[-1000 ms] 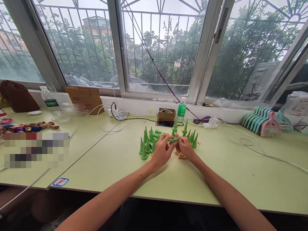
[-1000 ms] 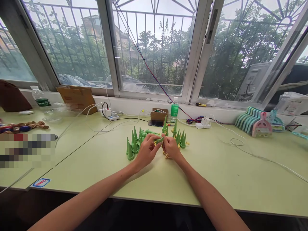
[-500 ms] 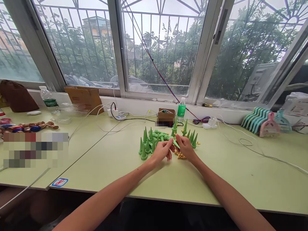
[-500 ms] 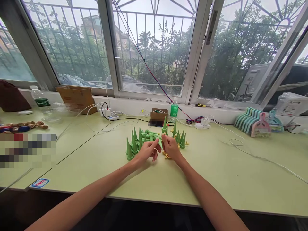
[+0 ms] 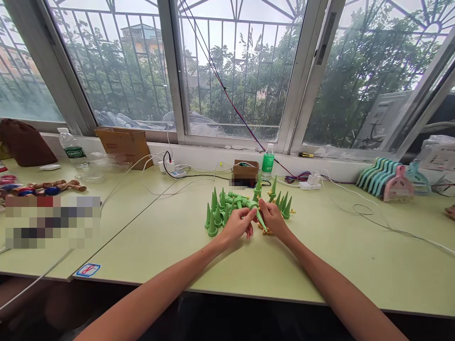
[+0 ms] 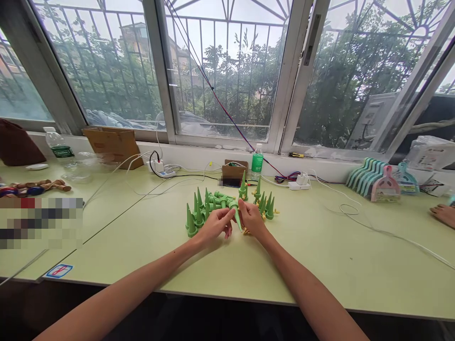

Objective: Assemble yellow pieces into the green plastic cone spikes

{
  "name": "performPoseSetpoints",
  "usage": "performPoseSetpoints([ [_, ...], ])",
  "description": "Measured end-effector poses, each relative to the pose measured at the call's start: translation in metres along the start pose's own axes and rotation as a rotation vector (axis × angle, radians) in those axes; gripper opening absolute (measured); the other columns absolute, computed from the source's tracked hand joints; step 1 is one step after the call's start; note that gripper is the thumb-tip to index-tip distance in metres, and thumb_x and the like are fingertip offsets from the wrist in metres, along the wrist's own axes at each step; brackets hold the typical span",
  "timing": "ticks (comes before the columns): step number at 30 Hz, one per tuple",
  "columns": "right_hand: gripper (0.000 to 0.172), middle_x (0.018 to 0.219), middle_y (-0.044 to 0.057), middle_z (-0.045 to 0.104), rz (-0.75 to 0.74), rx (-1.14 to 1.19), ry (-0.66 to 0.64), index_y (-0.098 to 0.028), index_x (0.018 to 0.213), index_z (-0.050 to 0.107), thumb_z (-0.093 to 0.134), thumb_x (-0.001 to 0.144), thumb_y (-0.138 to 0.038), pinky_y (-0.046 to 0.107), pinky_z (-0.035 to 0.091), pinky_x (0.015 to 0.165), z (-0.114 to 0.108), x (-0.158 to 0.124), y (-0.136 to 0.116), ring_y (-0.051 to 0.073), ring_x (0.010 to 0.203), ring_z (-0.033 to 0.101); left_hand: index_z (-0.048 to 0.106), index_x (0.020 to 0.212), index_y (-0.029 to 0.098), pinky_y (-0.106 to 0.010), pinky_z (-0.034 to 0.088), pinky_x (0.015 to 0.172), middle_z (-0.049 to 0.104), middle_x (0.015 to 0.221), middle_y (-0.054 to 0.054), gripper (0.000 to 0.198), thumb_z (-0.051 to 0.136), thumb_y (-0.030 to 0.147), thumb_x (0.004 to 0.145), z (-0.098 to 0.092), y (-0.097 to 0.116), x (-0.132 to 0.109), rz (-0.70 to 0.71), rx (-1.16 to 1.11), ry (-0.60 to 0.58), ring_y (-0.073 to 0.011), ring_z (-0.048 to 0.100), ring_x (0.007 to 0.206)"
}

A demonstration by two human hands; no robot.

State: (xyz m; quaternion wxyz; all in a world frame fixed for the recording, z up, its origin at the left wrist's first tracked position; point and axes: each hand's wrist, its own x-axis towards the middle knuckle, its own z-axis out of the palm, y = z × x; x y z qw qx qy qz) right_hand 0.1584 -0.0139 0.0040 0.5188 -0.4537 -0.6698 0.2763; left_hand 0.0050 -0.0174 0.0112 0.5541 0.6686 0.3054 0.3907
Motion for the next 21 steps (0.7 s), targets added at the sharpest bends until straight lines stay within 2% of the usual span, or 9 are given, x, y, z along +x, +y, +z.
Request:
performPoseSetpoints([
  [6, 0.067, 0.032, -0.003, 0.037, 0.034, 0.067, 0.028, -0.022, 0.043, 0.034, 0.036, 0.090, -0.068, 0.024, 0.032, 0.039, 0.0004, -0.0008, -0.0015, 0.009, 0.032, 0.036, 0.047, 0.070, 0.019, -0.022, 0.036, 0.042, 0.050, 0.044, 0.005, 0.040, 0.054, 0.056, 0.085, 0.0000, -0.0022, -0.0020, 0.127, 0.151, 0.048, -0.0109, 0.048, 0.037],
  [11, 0.066, 0.032, -0.003, 0.036, 0.085, 0.180, 0.003, -0.022, 0.042, 0.035, 0.041, 0.088, -0.068, 0.025, 0.028, 0.034, 0.0017, 0.0006, 0.0001, 0.009, 0.029, 0.034, 0.049, 0.077, 0.020, -0.023, 0.037, 0.045, 0.048, 0.047, 0.006, 0.031, 0.051, 0.049, 0.089, 0.0002, -0.0037, -0.0031, 0.174, 0.289, 0.097, -0.0104, 0.047, 0.038],
  [17, 0.064, 0.032, -0.006, 0.028, 0.162, 0.320, -0.058, -0.024, 0.042, 0.029, 0.046, 0.083, -0.069, 0.025, 0.028, 0.030, 0.0039, 0.0030, -0.0005, 0.008, 0.027, 0.029, 0.052, 0.077, 0.019, -0.024, 0.043, 0.052, 0.054, 0.078, 0.000, 0.023, 0.052, 0.038, 0.090, -0.0025, -0.0047, -0.0014, 0.347, 0.459, 0.154, -0.0107, 0.053, 0.055],
  [21, 0.063, 0.031, -0.007, 0.025, 0.182, 0.381, -0.108, -0.024, 0.040, 0.028, 0.052, 0.081, -0.067, 0.024, 0.026, 0.029, 0.0024, 0.0034, -0.0031, 0.008, 0.026, 0.029, 0.060, 0.092, 0.019, -0.026, 0.047, 0.062, 0.056, 0.094, -0.005, 0.016, 0.048, 0.030, 0.094, -0.0067, -0.0070, 0.0000, 0.482, 0.591, 0.128, -0.0130, 0.054, 0.069],
])
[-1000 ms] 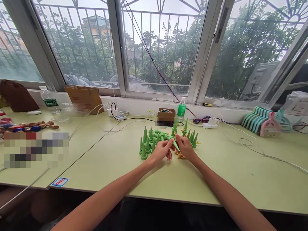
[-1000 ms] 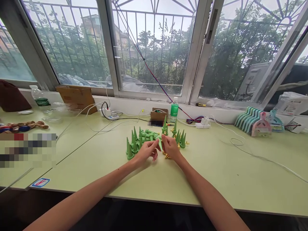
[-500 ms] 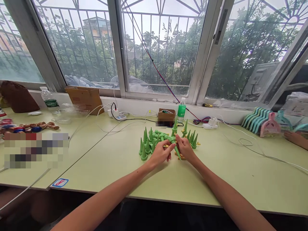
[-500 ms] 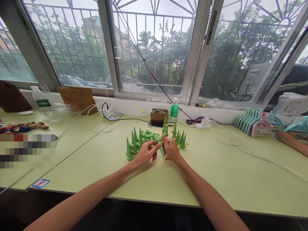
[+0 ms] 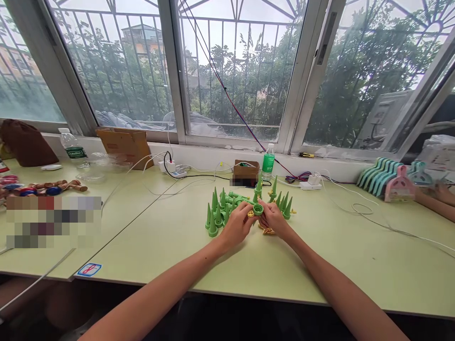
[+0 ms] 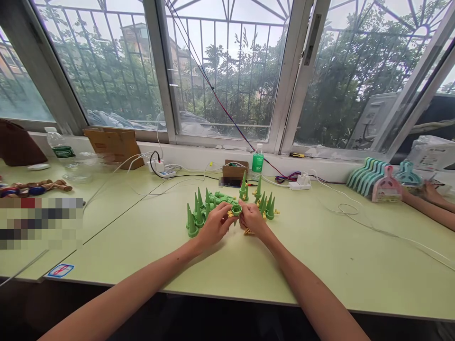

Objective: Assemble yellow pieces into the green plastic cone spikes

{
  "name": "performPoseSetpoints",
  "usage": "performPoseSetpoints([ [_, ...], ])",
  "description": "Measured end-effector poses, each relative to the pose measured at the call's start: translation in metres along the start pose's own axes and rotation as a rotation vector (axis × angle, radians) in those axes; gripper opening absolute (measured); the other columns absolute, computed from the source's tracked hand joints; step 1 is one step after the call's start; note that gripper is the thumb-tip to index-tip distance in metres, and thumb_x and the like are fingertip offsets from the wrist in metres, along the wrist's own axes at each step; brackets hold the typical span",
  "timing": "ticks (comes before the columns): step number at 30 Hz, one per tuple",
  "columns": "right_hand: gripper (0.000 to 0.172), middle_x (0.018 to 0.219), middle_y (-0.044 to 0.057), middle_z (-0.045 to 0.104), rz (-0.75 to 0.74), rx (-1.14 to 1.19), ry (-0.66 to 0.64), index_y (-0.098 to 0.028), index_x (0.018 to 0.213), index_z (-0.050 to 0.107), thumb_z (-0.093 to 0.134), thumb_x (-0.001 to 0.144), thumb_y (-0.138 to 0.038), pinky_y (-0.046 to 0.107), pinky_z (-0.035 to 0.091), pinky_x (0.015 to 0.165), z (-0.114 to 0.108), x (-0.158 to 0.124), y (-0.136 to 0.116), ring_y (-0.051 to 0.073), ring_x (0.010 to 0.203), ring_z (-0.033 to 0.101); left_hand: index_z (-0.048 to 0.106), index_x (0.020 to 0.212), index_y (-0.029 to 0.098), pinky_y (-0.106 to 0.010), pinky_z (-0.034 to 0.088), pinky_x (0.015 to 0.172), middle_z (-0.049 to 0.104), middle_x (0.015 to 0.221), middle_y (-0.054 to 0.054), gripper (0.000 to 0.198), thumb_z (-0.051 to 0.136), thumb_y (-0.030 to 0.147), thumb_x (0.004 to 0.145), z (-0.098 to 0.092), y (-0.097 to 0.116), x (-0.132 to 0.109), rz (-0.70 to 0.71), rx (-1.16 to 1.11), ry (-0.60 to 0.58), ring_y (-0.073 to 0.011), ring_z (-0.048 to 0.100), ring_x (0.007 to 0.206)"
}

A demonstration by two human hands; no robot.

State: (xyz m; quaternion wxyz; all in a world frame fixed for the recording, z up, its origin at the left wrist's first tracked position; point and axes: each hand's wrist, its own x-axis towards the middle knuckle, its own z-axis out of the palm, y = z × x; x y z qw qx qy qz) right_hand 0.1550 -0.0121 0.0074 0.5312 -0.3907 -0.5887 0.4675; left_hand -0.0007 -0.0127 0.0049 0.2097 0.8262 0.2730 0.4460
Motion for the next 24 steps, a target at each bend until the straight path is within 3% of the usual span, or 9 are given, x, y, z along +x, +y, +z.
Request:
performPoseSetpoints([
  [4, 0.061, 0.032, -0.007, 0.025, 0.016, -0.021, -0.012, -0.023, 0.043, 0.030, 0.053, 0.081, -0.065, 0.023, 0.025, 0.029, -0.001, -0.001, -0.003, 0.008, 0.028, 0.028, 0.062, 0.106, 0.021, -0.028, 0.048, 0.068, 0.057, 0.102, -0.008, 0.020, 0.045, 0.028, 0.096, 0.000, -0.003, 0.000, 0.080, 0.057, 0.003, -0.0145, 0.055, 0.075],
  [7, 0.062, 0.032, -0.007, 0.026, -0.002, -0.038, 0.005, -0.024, 0.043, 0.030, 0.051, 0.082, -0.066, 0.024, 0.024, 0.029, 0.000, 0.000, -0.001, 0.008, 0.027, 0.029, 0.063, 0.105, 0.022, -0.028, 0.048, 0.067, 0.057, 0.101, -0.007, 0.021, 0.046, 0.028, 0.095, 0.002, 0.000, 0.001, 0.039, 0.050, 0.033, -0.0144, 0.055, 0.074],
  [13, 0.063, 0.034, -0.005, 0.031, -0.076, -0.080, 0.099, -0.023, 0.044, 0.033, 0.044, 0.086, -0.069, 0.025, 0.028, 0.031, 0.000, 0.005, 0.010, 0.009, 0.027, 0.033, 0.059, 0.105, 0.020, -0.023, 0.046, 0.050, 0.058, 0.104, -0.006, 0.019, 0.053, 0.031, 0.090, 0.007, 0.005, 0.003, -0.188, -0.089, 0.105, -0.0076, 0.052, 0.056],
  [17, 0.063, 0.035, -0.004, 0.037, -0.138, -0.161, 0.143, -0.022, 0.046, 0.037, 0.041, 0.089, -0.068, 0.024, 0.030, 0.035, -0.004, 0.004, 0.009, 0.009, 0.031, 0.036, 0.053, 0.096, 0.018, -0.021, 0.042, 0.037, 0.059, 0.099, -0.005, 0.028, 0.054, 0.044, 0.088, 0.006, 0.003, 0.007, -0.362, -0.318, 0.127, -0.0050, 0.052, 0.043],
  [21, 0.060, 0.040, -0.003, 0.041, -0.169, -0.243, 0.138, -0.021, 0.052, 0.040, 0.039, 0.090, -0.067, 0.024, 0.031, 0.038, -0.008, 0.001, 0.006, 0.010, 0.035, 0.038, 0.051, 0.081, 0.016, -0.022, 0.042, 0.034, 0.058, 0.077, -0.003, 0.045, 0.048, 0.061, 0.086, 0.005, 0.003, 0.011, -0.572, -0.662, 0.027, -0.0083, 0.054, 0.041],
  [24, 0.059, 0.042, -0.003, 0.044, -0.202, -0.344, 0.105, -0.021, 0.055, 0.042, 0.036, 0.091, -0.066, 0.024, 0.033, 0.041, -0.008, 0.000, 0.005, 0.010, 0.037, 0.040, 0.051, 0.078, 0.015, -0.022, 0.042, 0.034, 0.059, 0.072, -0.004, 0.050, 0.049, 0.065, 0.084, 0.004, 0.008, 0.012, -0.677, -0.835, -0.082, -0.0092, 0.054, 0.042],
])
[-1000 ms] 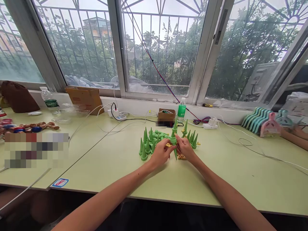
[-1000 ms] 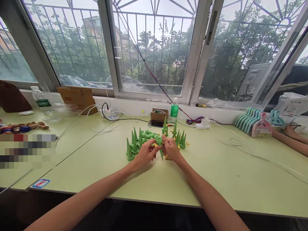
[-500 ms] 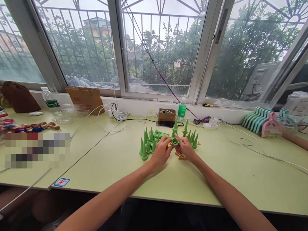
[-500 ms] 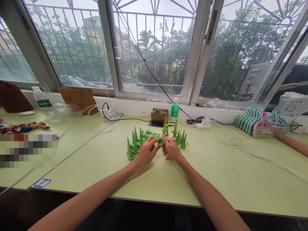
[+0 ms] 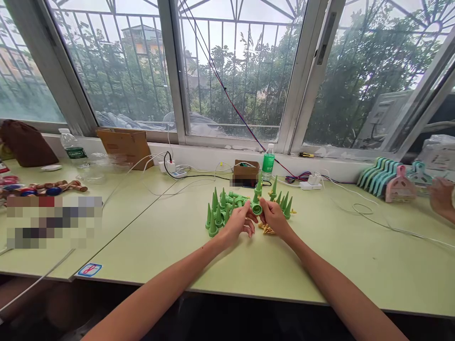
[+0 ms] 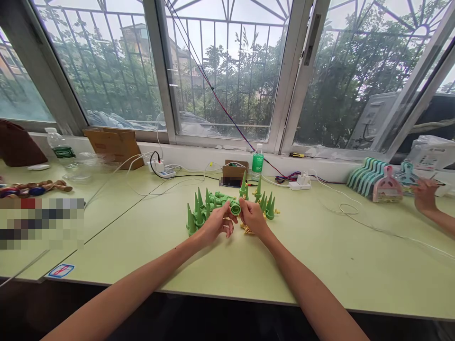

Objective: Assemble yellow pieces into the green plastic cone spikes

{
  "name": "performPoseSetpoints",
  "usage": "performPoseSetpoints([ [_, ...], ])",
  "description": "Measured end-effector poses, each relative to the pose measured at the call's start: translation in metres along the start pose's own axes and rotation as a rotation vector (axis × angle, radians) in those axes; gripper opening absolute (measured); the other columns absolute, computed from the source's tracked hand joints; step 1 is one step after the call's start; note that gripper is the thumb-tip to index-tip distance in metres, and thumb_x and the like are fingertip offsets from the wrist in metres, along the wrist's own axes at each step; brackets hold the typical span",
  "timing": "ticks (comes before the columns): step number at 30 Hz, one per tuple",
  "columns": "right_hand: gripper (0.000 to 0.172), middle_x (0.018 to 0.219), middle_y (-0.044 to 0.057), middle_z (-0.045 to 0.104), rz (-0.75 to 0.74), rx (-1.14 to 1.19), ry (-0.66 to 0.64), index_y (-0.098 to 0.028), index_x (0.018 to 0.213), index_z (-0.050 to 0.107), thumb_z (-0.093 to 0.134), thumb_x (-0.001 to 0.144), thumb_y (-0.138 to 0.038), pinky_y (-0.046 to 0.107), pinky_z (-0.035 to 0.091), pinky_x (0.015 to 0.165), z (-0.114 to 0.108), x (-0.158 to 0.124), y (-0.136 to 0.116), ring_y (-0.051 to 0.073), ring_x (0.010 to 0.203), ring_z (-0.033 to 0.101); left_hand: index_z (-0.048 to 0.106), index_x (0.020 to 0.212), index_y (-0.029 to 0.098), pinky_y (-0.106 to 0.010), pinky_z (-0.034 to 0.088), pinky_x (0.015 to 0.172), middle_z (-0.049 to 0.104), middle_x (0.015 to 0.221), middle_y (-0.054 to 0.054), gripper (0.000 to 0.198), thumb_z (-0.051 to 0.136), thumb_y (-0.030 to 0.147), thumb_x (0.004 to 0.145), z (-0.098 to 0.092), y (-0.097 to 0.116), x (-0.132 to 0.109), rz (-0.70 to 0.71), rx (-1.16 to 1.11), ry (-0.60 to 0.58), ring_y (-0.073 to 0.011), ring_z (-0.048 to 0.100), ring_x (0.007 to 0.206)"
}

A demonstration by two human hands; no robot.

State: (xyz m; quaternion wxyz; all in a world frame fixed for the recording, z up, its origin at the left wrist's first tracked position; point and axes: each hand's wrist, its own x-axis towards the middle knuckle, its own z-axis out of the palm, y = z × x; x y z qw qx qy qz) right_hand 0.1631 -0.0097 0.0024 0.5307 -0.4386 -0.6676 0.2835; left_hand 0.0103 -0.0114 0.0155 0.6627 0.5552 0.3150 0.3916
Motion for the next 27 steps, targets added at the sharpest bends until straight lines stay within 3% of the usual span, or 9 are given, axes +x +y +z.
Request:
performPoseSetpoints([
  [8, 0.056, 0.043, -0.004, 0.046, -0.025, -0.058, -0.062, -0.021, 0.057, 0.042, 0.035, 0.093, -0.063, 0.023, 0.032, 0.042, 0.0009, -0.0008, 0.0032, 0.010, 0.038, 0.041, 0.048, 0.088, 0.017, -0.020, 0.042, 0.036, 0.058, 0.071, -0.001, 0.038, 0.055, 0.055, 0.086, 0.0015, -0.0009, -0.0041, -0.019, -0.067, -0.064, -0.0093, 0.055, 0.044],
  [17, 0.054, 0.042, -0.005, 0.044, -0.009, 0.002, -0.087, -0.021, 0.060, 0.039, 0.036, 0.092, -0.065, 0.023, 0.031, 0.039, 0.0007, -0.0009, -0.0004, 0.010, 0.036, 0.040, 0.049, 0.093, 0.017, -0.020, 0.042, 0.037, 0.056, 0.073, 0.000, 0.043, 0.054, 0.059, 0.085, -0.0018, -0.0042, -0.0044, 0.050, -0.028, -0.104, -0.0084, 0.055, 0.045],
  [23, 0.056, 0.038, -0.005, 0.042, 0.004, 0.013, -0.063, -0.021, 0.058, 0.038, 0.038, 0.090, -0.068, 0.024, 0.029, 0.037, 0.0011, -0.0012, -0.0023, 0.010, 0.033, 0.039, 0.047, 0.088, 0.017, -0.020, 0.042, 0.039, 0.056, 0.074, 0.000, 0.044, 0.052, 0.061, 0.085, 0.0001, -0.0020, -0.0079, 0.119, 0.072, -0.109, -0.0083, 0.055, 0.046],
  [27, 0.056, 0.036, -0.005, 0.039, 0.029, -0.001, -0.039, -0.022, 0.057, 0.037, 0.039, 0.090, -0.068, 0.024, 0.029, 0.037, 0.0017, -0.0010, -0.0028, 0.010, 0.032, 0.039, 0.044, 0.082, 0.018, -0.021, 0.040, 0.037, 0.050, 0.065, 0.004, 0.043, 0.051, 0.061, 0.085, 0.0015, -0.0009, -0.0090, 0.183, 0.170, -0.104, -0.0091, 0.054, 0.042],
])
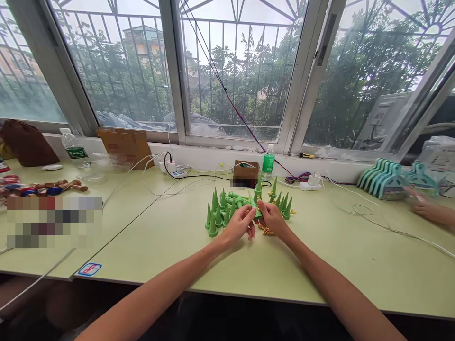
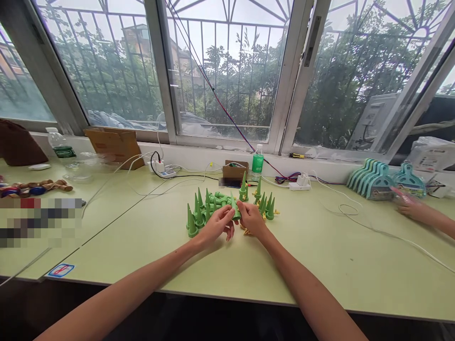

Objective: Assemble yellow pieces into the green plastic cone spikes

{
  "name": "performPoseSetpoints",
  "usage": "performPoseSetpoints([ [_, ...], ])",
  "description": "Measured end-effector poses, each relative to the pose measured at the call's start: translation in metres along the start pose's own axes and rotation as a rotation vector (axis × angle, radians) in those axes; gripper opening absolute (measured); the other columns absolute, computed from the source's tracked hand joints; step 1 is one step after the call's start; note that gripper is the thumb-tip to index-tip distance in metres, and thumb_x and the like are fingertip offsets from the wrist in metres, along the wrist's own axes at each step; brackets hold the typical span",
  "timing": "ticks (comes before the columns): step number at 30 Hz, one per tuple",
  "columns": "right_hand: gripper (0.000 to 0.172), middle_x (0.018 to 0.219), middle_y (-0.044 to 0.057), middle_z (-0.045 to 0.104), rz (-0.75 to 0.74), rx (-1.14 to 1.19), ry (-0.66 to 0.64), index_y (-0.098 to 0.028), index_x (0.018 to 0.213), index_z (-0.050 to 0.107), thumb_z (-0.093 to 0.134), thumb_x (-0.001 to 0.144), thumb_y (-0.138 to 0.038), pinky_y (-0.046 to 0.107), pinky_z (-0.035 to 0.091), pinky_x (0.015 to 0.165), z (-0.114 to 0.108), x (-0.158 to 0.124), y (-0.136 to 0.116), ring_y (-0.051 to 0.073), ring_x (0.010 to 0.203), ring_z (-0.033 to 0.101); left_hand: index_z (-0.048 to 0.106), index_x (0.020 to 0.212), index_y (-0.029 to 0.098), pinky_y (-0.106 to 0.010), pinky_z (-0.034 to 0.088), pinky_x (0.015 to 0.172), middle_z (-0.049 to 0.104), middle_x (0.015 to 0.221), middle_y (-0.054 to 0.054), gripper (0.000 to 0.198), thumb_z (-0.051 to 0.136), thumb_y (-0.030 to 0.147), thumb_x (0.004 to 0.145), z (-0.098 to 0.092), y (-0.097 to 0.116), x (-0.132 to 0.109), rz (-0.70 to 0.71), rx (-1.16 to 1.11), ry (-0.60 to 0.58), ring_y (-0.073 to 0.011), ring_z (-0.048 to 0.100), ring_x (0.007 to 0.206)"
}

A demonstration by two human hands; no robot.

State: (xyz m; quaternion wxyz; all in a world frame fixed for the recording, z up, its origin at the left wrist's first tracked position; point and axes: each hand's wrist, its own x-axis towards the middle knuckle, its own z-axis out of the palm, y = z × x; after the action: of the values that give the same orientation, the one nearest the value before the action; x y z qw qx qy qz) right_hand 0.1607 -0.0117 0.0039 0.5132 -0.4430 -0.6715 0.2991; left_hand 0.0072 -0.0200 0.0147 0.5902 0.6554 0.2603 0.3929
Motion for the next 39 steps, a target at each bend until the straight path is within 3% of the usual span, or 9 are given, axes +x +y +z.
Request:
performPoseSetpoints([
  [5, 0.059, 0.039, -0.003, 0.043, 0.007, -0.010, -0.011, -0.020, 0.054, 0.041, 0.038, 0.090, -0.067, 0.024, 0.030, 0.037, 0.000, 0.000, -0.001, 0.010, 0.033, 0.040, 0.040, 0.080, 0.020, -0.020, 0.038, 0.036, 0.047, 0.058, 0.007, 0.038, 0.049, 0.056, 0.088, 0.000, -0.004, 0.000, 0.084, 0.134, 0.030, -0.0086, 0.051, 0.038],
  [10, 0.060, 0.036, -0.005, 0.037, 0.009, -0.044, 0.035, -0.021, 0.051, 0.035, 0.040, 0.089, -0.067, 0.024, 0.030, 0.037, 0.001, 0.001, 0.003, 0.010, 0.032, 0.038, 0.042, 0.082, 0.020, -0.019, 0.036, 0.037, 0.046, 0.058, 0.007, 0.031, 0.048, 0.049, 0.091, -0.001, -0.012, 0.000, 0.148, 0.272, 0.074, -0.0081, 0.049, 0.038],
  [19, 0.064, 0.034, -0.003, 0.037, 0.009, -0.117, 0.038, -0.021, 0.045, 0.033, 0.037, 0.091, -0.066, 0.025, 0.029, 0.039, 0.001, 0.002, 0.003, 0.010, 0.034, 0.036, 0.047, 0.083, 0.019, -0.019, 0.037, 0.039, 0.047, 0.071, 0.004, 0.025, 0.049, 0.042, 0.091, -0.001, -0.015, 0.002, 0.205, 0.393, 0.145, -0.0064, 0.048, 0.044],
  [24, 0.062, 0.036, -0.003, 0.036, -0.046, -0.137, 0.066, -0.021, 0.048, 0.033, 0.034, 0.093, -0.063, 0.025, 0.029, 0.042, 0.001, 0.002, 0.005, 0.010, 0.037, 0.035, 0.051, 0.092, 0.019, -0.021, 0.041, 0.038, 0.053, 0.075, 0.001, 0.031, 0.045, 0.049, 0.092, -0.002, -0.014, 0.005, 0.159, 0.340, 0.160, -0.0088, 0.053, 0.045],
  [28, 0.055, 0.042, -0.004, 0.036, -0.113, -0.171, 0.039, -0.021, 0.055, 0.036, 0.036, 0.095, -0.058, 0.025, 0.028, 0.045, -0.002, 0.002, 0.004, 0.010, 0.042, 0.034, 0.050, 0.090, 0.019, -0.021, 0.044, 0.038, 0.051, 0.067, 0.003, 0.034, 0.045, 0.053, 0.091, -0.002, -0.012, 0.008, 0.140, 0.253, 0.150, -0.0096, 0.054, 0.042],
  [39, 0.049, 0.050, -0.006, 0.026, -0.250, -0.349, 0.028, -0.020, 0.056, 0.028, 0.043, 0.093, -0.049, 0.025, 0.023, 0.048, -0.004, -0.001, -0.005, 0.009, 0.049, 0.025, 0.052, 0.093, 0.017, -0.020, 0.045, 0.036, 0.050, 0.059, 0.005, 0.047, 0.047, 0.063, 0.085, -0.006, -0.014, 0.012, 0.046, 0.052, 0.036, -0.0104, 0.054, 0.042],
])
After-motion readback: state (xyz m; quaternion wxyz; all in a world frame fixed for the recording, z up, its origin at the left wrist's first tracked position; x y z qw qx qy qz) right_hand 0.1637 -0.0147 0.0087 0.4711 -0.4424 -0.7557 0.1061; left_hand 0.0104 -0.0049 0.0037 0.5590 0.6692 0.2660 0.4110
